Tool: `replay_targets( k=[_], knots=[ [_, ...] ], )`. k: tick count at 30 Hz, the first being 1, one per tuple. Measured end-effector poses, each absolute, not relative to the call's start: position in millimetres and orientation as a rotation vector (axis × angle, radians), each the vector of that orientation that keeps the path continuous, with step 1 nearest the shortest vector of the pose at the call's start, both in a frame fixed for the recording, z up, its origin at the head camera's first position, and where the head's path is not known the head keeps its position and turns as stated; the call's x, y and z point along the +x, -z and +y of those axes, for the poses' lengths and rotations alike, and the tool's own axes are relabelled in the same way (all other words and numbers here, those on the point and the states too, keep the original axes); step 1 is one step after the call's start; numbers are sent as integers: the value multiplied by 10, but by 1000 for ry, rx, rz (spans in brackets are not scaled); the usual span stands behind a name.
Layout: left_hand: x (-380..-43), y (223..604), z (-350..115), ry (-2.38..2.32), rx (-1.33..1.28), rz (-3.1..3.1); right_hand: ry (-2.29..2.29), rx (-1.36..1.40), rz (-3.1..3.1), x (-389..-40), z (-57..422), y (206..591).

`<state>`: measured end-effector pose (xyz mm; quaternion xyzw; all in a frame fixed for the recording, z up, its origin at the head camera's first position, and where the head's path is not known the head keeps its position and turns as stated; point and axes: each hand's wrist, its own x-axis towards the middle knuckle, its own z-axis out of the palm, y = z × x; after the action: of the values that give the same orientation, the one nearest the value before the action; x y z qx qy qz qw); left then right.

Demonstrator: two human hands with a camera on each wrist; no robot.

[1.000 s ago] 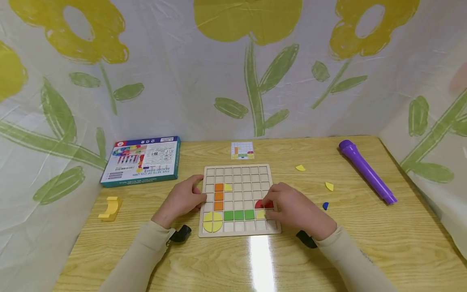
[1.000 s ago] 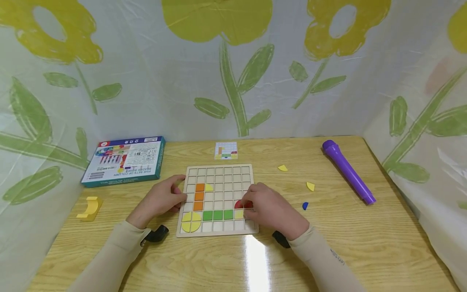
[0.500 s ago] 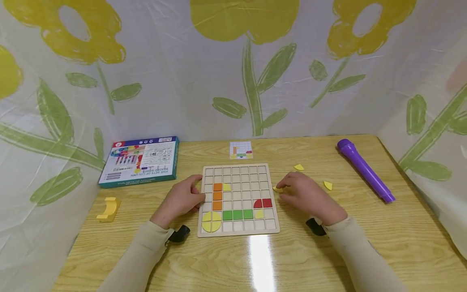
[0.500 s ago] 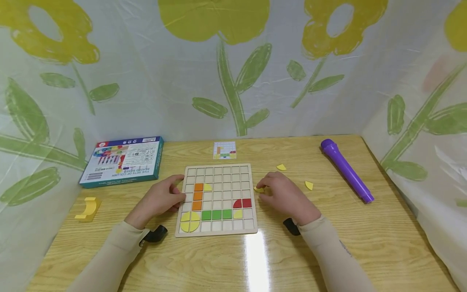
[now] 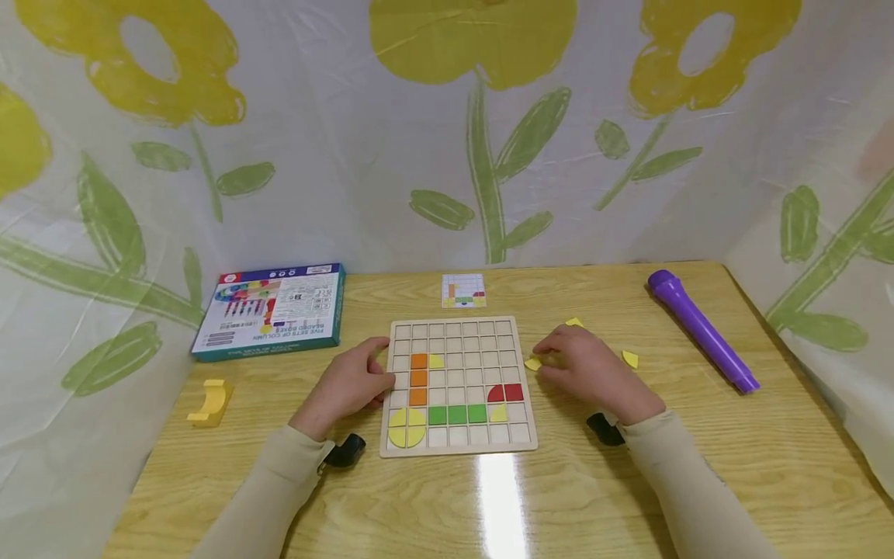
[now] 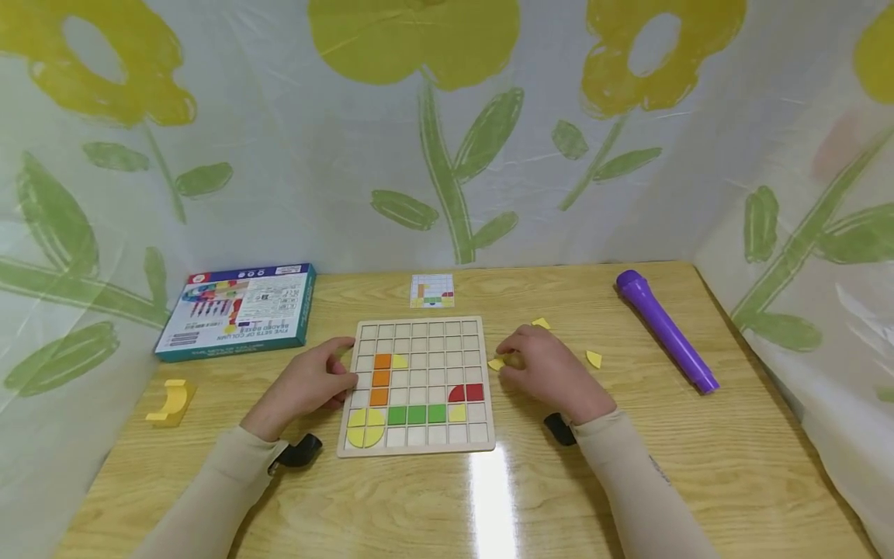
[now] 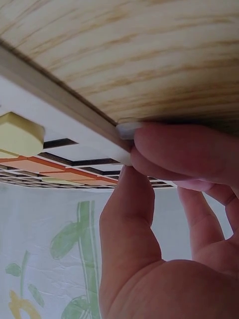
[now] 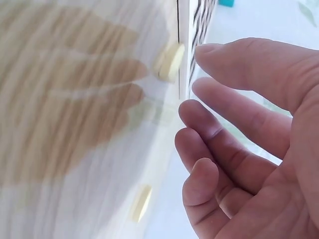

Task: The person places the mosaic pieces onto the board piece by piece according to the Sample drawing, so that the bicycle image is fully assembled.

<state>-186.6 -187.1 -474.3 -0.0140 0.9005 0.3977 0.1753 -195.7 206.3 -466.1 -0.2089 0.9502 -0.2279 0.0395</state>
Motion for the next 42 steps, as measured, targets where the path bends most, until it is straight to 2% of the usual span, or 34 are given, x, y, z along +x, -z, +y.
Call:
replay_targets(
  k=[14, 23, 42],
  knots=[
    [-1874, 4765, -1898, -1121, 11, 2581, 721, -401, 2945, -1919, 2769, 4589],
    [-1865, 4747, -1893, -1117, 5, 2579, 682, -346, 2941, -1843, 3129, 4637],
    [-1867, 4752, -1889, -1102, 13, 2597, 612, -407, 2977, -1791, 3254, 4634]
  ],
)
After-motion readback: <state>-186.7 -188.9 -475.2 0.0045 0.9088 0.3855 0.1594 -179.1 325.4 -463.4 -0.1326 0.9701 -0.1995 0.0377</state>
